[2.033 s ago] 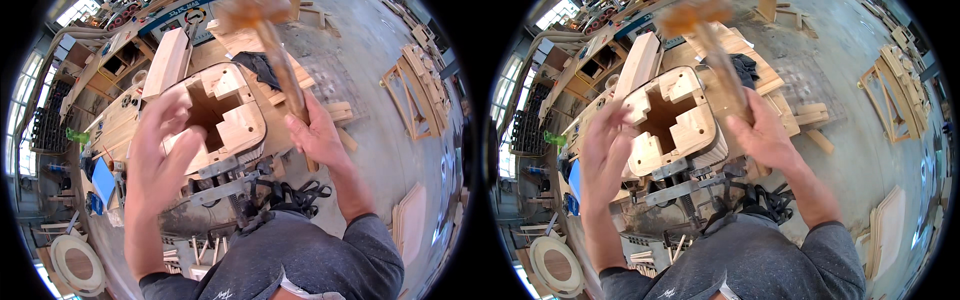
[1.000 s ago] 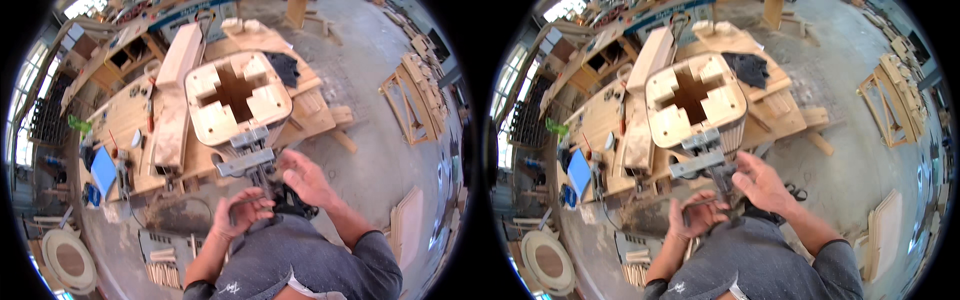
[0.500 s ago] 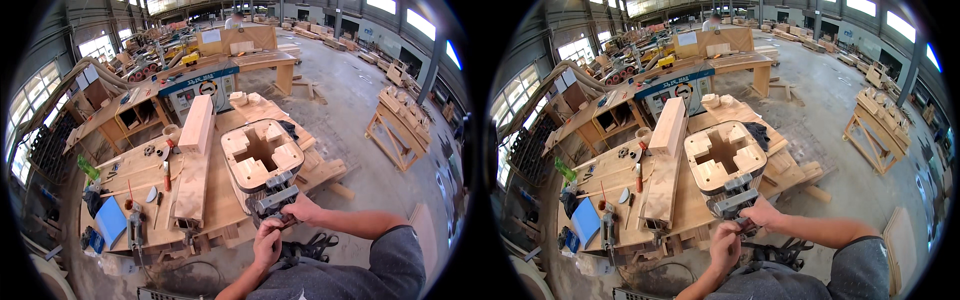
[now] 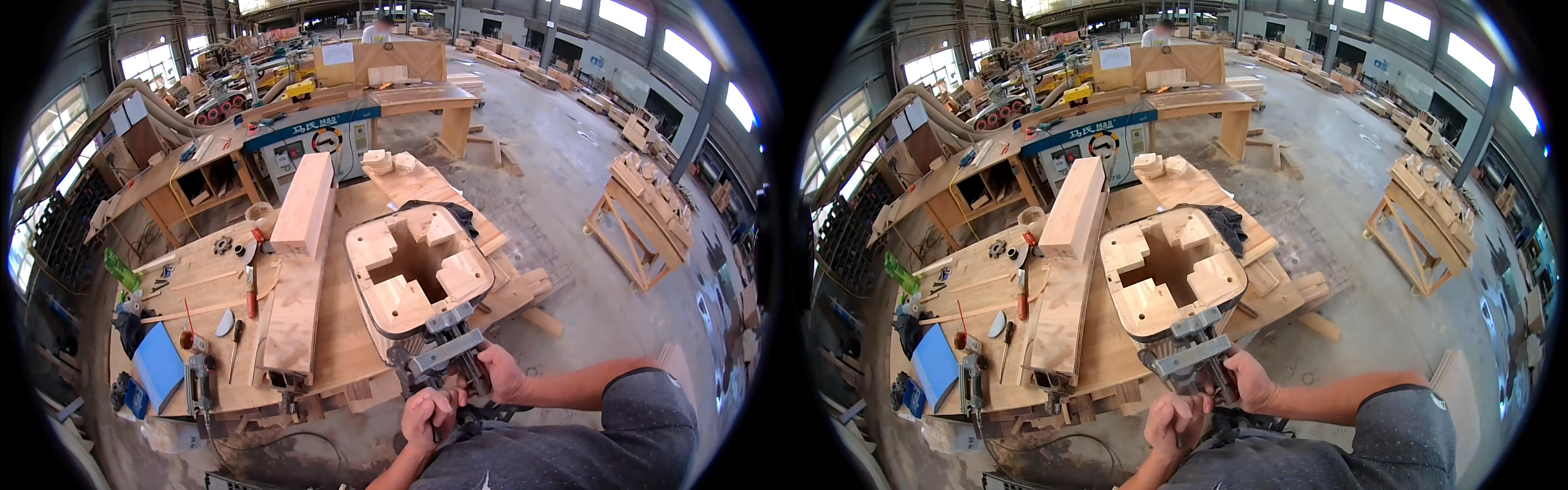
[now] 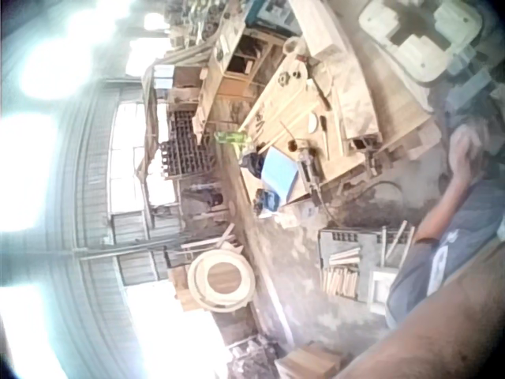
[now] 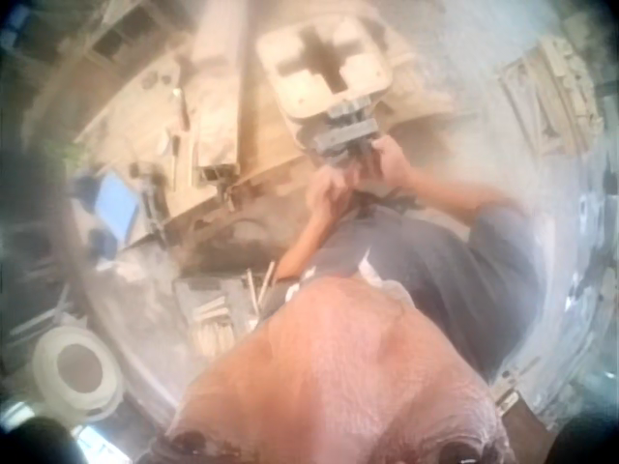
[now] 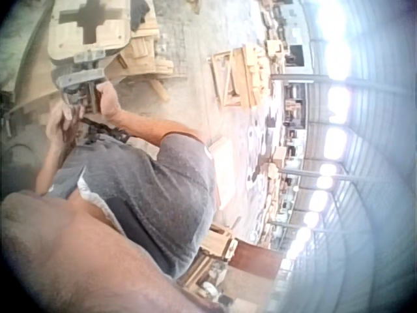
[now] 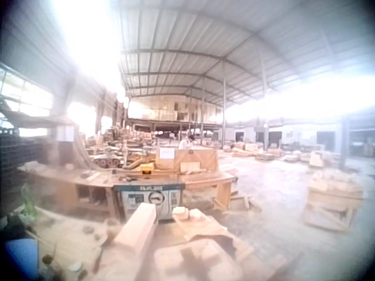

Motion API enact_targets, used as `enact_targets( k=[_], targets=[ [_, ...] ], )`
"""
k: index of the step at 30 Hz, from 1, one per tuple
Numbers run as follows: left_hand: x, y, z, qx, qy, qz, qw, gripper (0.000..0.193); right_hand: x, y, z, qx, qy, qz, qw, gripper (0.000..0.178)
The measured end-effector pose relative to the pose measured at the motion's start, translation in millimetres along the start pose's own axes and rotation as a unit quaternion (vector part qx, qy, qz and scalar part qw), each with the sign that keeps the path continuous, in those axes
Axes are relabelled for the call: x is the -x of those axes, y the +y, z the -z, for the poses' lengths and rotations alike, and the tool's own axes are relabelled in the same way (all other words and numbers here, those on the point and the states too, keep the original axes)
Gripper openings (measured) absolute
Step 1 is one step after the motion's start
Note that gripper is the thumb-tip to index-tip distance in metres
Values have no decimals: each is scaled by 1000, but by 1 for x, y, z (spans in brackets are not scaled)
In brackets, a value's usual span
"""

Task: The person uses a ratchet strap tool to secure a stack of wooden chair seat frames. They wrap the strap around the stack, thread it through the tensioner, and tighten it using the handle. The person then removes the strap and repeats the process on a different stack of wooden frames.

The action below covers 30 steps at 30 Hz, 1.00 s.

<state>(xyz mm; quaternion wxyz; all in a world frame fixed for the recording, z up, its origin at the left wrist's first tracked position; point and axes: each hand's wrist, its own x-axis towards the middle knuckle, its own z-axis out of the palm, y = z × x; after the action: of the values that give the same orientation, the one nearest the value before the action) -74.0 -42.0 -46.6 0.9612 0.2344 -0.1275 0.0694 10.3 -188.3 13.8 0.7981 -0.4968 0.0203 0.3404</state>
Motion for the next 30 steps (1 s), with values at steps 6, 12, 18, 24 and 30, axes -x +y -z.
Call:
enact_targets(
  k=[6,12,18,24,30],
  targets=[
    [-4,6,-5,-10,10,15,1000,45,-21,9,11,-66,149,-158,974,34],
    [-5,8,-8,-27,34,38,998,39,-18,1,1,16,207,-188,960,38],
    [-9,14,-29,-52,80,65,993,35,-15,4,0,-31,229,-182,956,34],
    [-17,20,-58,-193,135,140,962,32,-29,27,28,-153,177,-229,945,36],
    [-41,26,-112,-423,154,200,870,30,-35,60,54,-235,-43,-226,944,31]
  ],
)
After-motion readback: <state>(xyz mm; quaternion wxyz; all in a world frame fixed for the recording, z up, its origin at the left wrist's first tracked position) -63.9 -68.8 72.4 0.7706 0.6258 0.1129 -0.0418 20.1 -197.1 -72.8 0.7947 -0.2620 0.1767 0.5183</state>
